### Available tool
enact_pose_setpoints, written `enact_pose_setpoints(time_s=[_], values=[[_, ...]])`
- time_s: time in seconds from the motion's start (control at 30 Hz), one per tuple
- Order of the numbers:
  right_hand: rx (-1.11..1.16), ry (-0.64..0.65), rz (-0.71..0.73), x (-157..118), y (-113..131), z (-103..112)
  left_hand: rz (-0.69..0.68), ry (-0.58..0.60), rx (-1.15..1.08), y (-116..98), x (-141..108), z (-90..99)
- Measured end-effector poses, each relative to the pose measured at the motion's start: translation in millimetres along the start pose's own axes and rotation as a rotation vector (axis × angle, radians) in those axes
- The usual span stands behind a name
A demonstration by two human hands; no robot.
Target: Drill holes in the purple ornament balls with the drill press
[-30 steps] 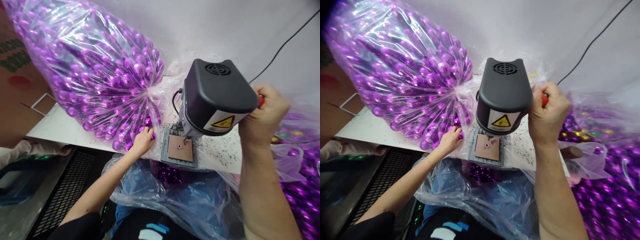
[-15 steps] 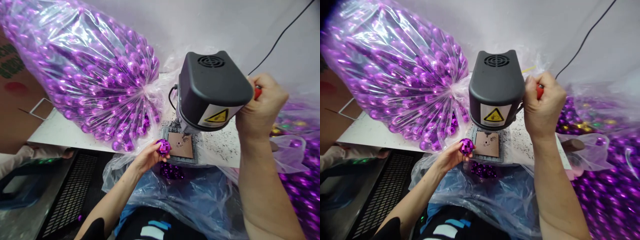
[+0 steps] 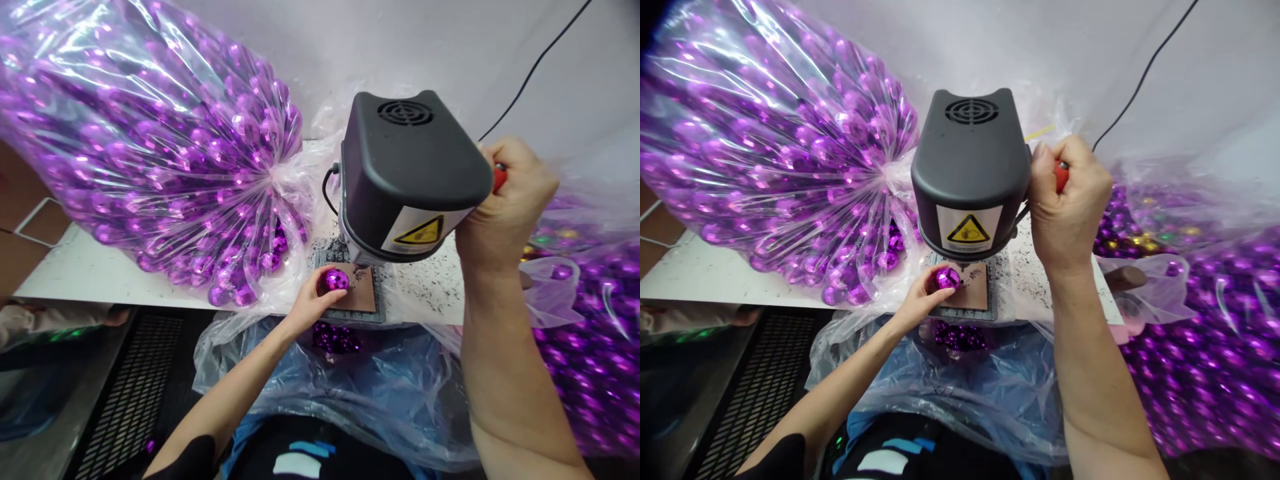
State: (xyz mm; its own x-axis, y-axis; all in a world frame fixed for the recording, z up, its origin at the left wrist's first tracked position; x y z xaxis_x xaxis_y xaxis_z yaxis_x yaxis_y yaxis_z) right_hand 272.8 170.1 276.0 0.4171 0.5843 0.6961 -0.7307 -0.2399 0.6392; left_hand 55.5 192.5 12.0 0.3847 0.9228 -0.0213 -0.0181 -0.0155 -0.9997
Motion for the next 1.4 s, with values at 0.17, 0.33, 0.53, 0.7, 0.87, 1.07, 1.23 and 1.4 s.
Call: enact_pose_setpoints(time_s=[0.17, 0.33, 0.53, 0.7, 0.87, 1.07, 1.23, 1.4], values=[[0.032, 0.015, -0.002, 0, -1, -1, -0.165, -0.026, 0.343, -8, 9, -10.6], [0.045, 0.017, 0.005, -1, -2, -2, -0.296, -0.005, 0.551, -21, 10, -22.3], [0.077, 0.013, 0.015, -1, -3, -3, -0.363, 0.075, 0.676, -32, 8, -39.7], [0.068, -0.002, 0.023, -1, 1, -1, -0.305, -0.083, 0.703, -30, 11, -39.6], [0.052, 0.01, 0.038, -3, 3, 0, -0.346, -0.187, 0.747, -31, 8, -40.8], [0.001, -0.069, 0.083, -5, 9, 3, -0.341, -0.165, 0.77, -29, 9, -42.1], [-0.095, -0.192, 0.128, -22, 16, 16, -0.326, -0.145, 0.755, -25, 10, -43.0], [-0.234, -0.31, 0.167, -59, 18, 40, -0.255, -0.096, 0.679, -19, 12, -43.3]])
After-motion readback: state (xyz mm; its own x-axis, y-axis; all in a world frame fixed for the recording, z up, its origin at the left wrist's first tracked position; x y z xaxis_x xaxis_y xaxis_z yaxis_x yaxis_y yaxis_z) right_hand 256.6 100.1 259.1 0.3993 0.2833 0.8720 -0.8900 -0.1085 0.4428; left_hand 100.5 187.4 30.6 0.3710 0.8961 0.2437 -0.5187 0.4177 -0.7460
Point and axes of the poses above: each hand's wrist, its own x-axis towards the middle knuckle, its own z-axis out of the back of the hand, y = z × x, the point moved 10 cm from there along x, towards the middle knuckle, and after that the axes turned 1 degree about -x, right-handed, at the moved point
